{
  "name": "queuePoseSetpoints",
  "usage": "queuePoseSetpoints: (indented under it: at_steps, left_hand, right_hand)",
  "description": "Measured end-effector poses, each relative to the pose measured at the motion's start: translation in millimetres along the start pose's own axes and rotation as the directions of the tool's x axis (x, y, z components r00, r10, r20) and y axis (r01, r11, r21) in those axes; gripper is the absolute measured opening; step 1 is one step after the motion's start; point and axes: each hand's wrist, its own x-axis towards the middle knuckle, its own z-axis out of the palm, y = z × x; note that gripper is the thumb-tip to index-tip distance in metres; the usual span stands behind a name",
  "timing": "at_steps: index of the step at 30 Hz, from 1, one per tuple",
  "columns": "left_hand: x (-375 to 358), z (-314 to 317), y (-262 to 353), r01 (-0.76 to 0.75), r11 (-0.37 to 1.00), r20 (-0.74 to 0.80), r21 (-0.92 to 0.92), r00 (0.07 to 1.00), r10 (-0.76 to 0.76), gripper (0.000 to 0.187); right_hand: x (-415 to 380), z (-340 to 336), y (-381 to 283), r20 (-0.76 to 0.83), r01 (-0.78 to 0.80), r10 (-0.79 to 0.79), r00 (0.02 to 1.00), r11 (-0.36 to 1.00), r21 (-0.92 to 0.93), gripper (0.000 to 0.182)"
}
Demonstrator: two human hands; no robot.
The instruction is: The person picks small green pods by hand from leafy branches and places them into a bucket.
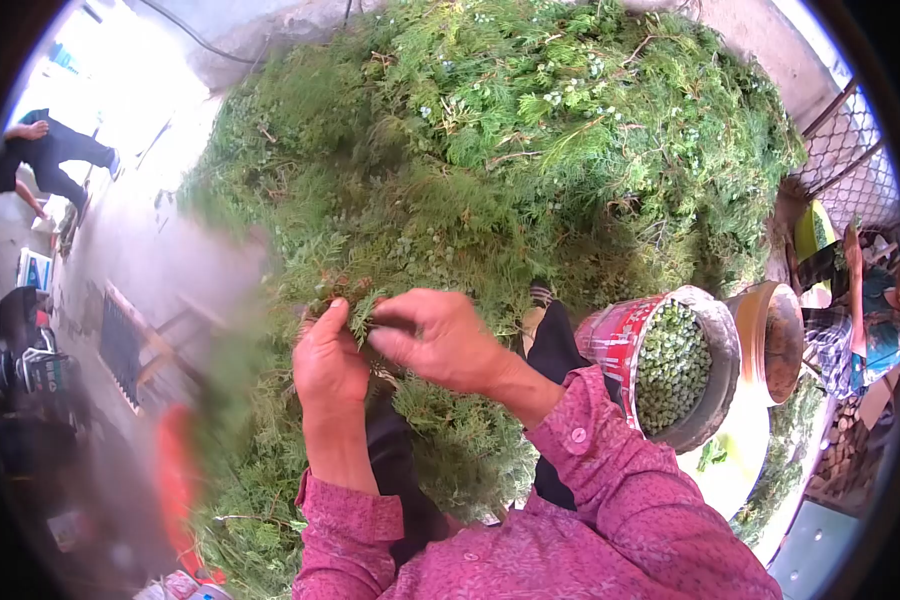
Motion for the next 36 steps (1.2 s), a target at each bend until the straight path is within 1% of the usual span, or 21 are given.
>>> queuePoseSetpoints:
  at_steps: [1, 2, 3, 5, 7, 9, 11, 12, 13, 16, 18, 21, 23, 24, 26, 27, 28, 29, 30, 32, 36]
  left_hand:
    - [-4, 1, 8, 0.057, 0.997, -0.025, 0.055, 0.998, -0.056, 0.029]
    - [-9, 1, 14, 0.116, 0.987, -0.053, 0.107, 0.992, -0.111, 0.026]
    - [-4, 22, 5, 0.102, 0.989, -0.034, 0.111, 0.995, -0.099, 0.026]
    - [-12, 29, 6, 0.201, 0.961, -0.018, 0.192, 0.979, -0.201, 0.023]
    - [-13, 34, -4, 0.153, 0.961, 0.038, 0.231, 0.985, -0.166, 0.023]
    - [-13, 36, -12, 0.096, 0.957, 0.096, 0.272, 0.987, -0.127, 0.023]
    - [-11, 33, -21, 0.001, 0.922, 0.188, 0.387, 0.979, -0.080, 0.024]
    - [-11, 35, -24, -0.069, 0.912, 0.271, 0.405, 0.961, -0.048, 0.025]
    - [-12, 36, -24, -0.068, 0.910, 0.273, 0.410, 0.961, -0.051, 0.025]
    - [-17, 43, -19, 0.030, 0.906, 0.265, 0.421, 0.952, -0.155, 0.024]
    - [-21, 50, -13, 0.144, 0.874, 0.164, 0.463, 0.956, -0.244, 0.023]
    - [-17, 50, -13, 0.115, 0.864, 0.166, 0.490, 0.961, -0.222, 0.023]
    - [-14, 46, -13, 0.119, 0.846, 0.151, 0.519, 0.962, -0.228, 0.023]
    - [-13, 43, -12, 0.125, 0.826, 0.136, 0.549, 0.962, -0.236, 0.024]
    - [-15, 39, -7, 0.131, 0.810, 0.114, 0.572, 0.965, -0.237, 0.025]
    - [-15, 36, -4, 0.138, 0.791, 0.095, 0.596, 0.966, -0.240, 0.026]
    - [-16, 36, 0, 0.138, 0.792, 0.092, 0.595, 0.967, -0.237, 0.026]
    - [-16, 36, 4, 0.133, 0.797, 0.103, 0.590, 0.966, -0.237, 0.027]
    - [-16, 36, 6, 0.128, 0.801, 0.115, 0.585, 0.965, -0.238, 0.028]
    - [-13, 33, 4, 0.099, 0.798, 0.129, 0.594, 0.968, -0.216, 0.029]
    - [-13, 26, -2, 0.057, 0.767, 0.144, 0.640, 0.971, -0.193, 0.029]
  right_hand:
    - [1, -2, -3, -0.070, -0.094, 0.115, 0.991, 0.963, 0.253, 0.025]
    - [2, -3, -4, -0.107, -0.160, 0.242, 0.964, 0.855, 0.494, 0.023]
    - [8, -27, 8, -0.123, -0.138, 0.225, 0.967, 0.860, 0.491, 0.023]
    - [9, -39, 14, -0.251, -0.063, 0.305, 0.919, 0.740, 0.670, 0.021]
    - [10, -40, 16, -0.317, -0.022, 0.302, 0.899, 0.755, 0.655, 0.023]
    - [11, -39, 14, -0.352, 0.075, 0.043, 0.935, 0.946, 0.314, 0.025]
    - [11, -37, 17, -0.338, 0.070, 0.064, 0.939, 0.927, 0.369, 0.026]
    - [11, -39, 17, -0.299, 0.071, 0.008, 0.954, 0.966, 0.251, 0.027]
    - [10, -41, 17, -0.251, 0.078, -0.044, 0.967, 0.989, 0.126, 0.029]
    - [8, -45, 15, -0.252, 0.022, 0.009, 0.968, 0.992, 0.121, 0.020]
    - [8, -45, 16, -0.251, -0.021, 0.044, 0.967, 0.996, 0.091, 0.017]
    - [8, -38, 19, -0.363, -0.023, 0.032, 0.931, 0.999, 0.031, 0.014]
    - [9, -36, 19, -0.402, 0.125, -0.264, 0.876, 0.932, -0.339, 0.016]
    - [8, -36, 19, -0.399, 0.127, -0.263, 0.879, 0.933, -0.336, 0.016]
    - [8, -40, 17, -0.299, -0.089, 0.119, 0.947, 0.990, 0.111, 0.011]
    - [8, -49, 20, -0.295, -0.087, 0.117, 0.948, 0.990, 0.114, 0.011]
    - [8, -62, 25, -0.154, -0.125, 0.211, 0.965, 0.890, 0.438, 0.011]
    - [9, -70, 27, 0.011, -0.186, 0.252, 0.968, 0.687, 0.703, 0.011]
    - [9, -70, 22, 0.012, -0.186, 0.250, 0.968, 0.687, 0.703, 0.011]
    - [7, -68, 13, 0.185, -0.240, 0.200, 0.962, 0.307, 0.921, 0.017]
    - [13, -59, 8, 0.238, -0.270, 0.149, 0.960, 0.252, 0.929, 0.024]
